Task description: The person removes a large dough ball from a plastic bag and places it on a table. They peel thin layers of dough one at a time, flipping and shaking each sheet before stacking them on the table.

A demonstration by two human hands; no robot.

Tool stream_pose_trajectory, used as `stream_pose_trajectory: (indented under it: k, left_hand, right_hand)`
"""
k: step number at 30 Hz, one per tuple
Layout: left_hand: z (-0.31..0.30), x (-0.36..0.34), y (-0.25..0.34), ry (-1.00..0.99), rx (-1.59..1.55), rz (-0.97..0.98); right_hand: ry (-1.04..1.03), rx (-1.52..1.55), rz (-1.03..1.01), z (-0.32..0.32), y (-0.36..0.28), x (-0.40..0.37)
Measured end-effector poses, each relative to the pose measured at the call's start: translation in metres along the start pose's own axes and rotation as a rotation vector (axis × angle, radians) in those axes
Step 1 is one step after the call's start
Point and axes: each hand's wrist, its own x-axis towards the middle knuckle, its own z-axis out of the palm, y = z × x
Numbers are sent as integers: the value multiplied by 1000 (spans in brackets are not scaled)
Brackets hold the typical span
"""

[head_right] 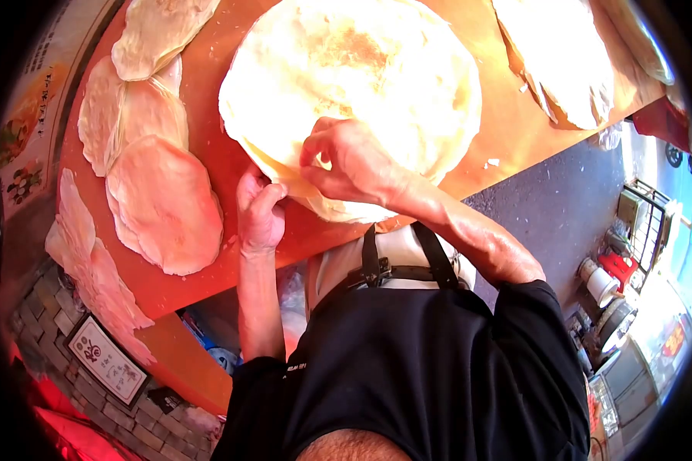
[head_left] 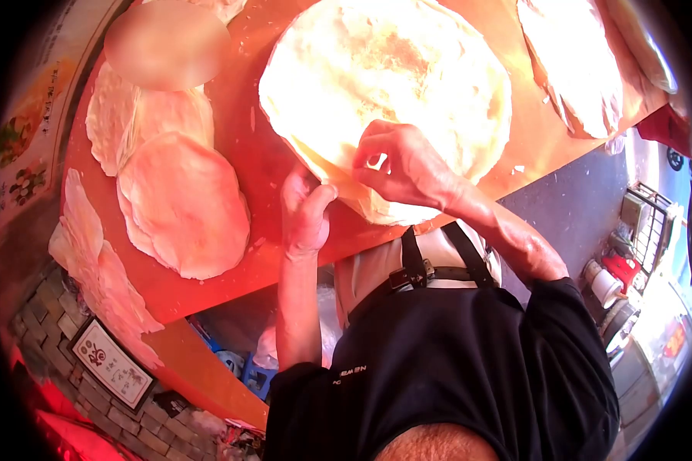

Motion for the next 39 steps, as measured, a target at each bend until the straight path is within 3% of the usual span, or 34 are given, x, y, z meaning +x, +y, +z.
stream_pose_trajectory:
  k: [3,5,7,9,16,19,22,25,26,28,29,32,34,35,37,38,39]
  left_hand:
    - [2,1,-1,27,-14,5]
    - [-4,1,-12,107,-40,1]
    - [-1,1,-9,101,-97,-18]
    - [13,3,-3,93,-195,16]
    - [14,4,-12,230,86,43]
    - [8,4,-16,254,81,40]
    - [6,5,-17,266,107,52]
    - [8,6,-20,338,0,22]
    - [-4,6,-33,347,119,92]
    - [-5,10,-40,502,42,-13]
    - [-3,12,-41,470,-53,-31]
    - [-12,16,-42,497,-173,-169]
    - [-28,16,-48,464,-259,-223]
    - [-28,15,-46,461,-247,-227]
    - [-28,13,-46,381,-253,-200]
    - [-33,14,-48,356,-251,-199]
    - [-40,15,-52,335,-245,-196]
  right_hand:
    - [-147,359,540,-15,2,5]
    - [-92,721,601,-23,15,4]
    - [-112,733,626,-22,17,0]
    - [-161,682,608,-9,17,2]
    - [-205,462,523,-4,14,3]
    - [-105,255,401,0,16,3]
    - [217,67,160,14,29,-1]
    - [305,-7,307,6,22,2]
    - [229,122,261,26,42,-2]
    - [-54,-459,16,34,13,-4]
    - [-135,-708,-154,37,0,-4]
    - [165,-481,-116,55,33,-8]
    - [154,-412,-106,37,47,-4]
    - [127,-380,-71,18,38,-2]
    - [290,121,94,-51,16,7]
    - [233,288,290,-96,7,8]
    - [335,333,421,-142,-1,4]
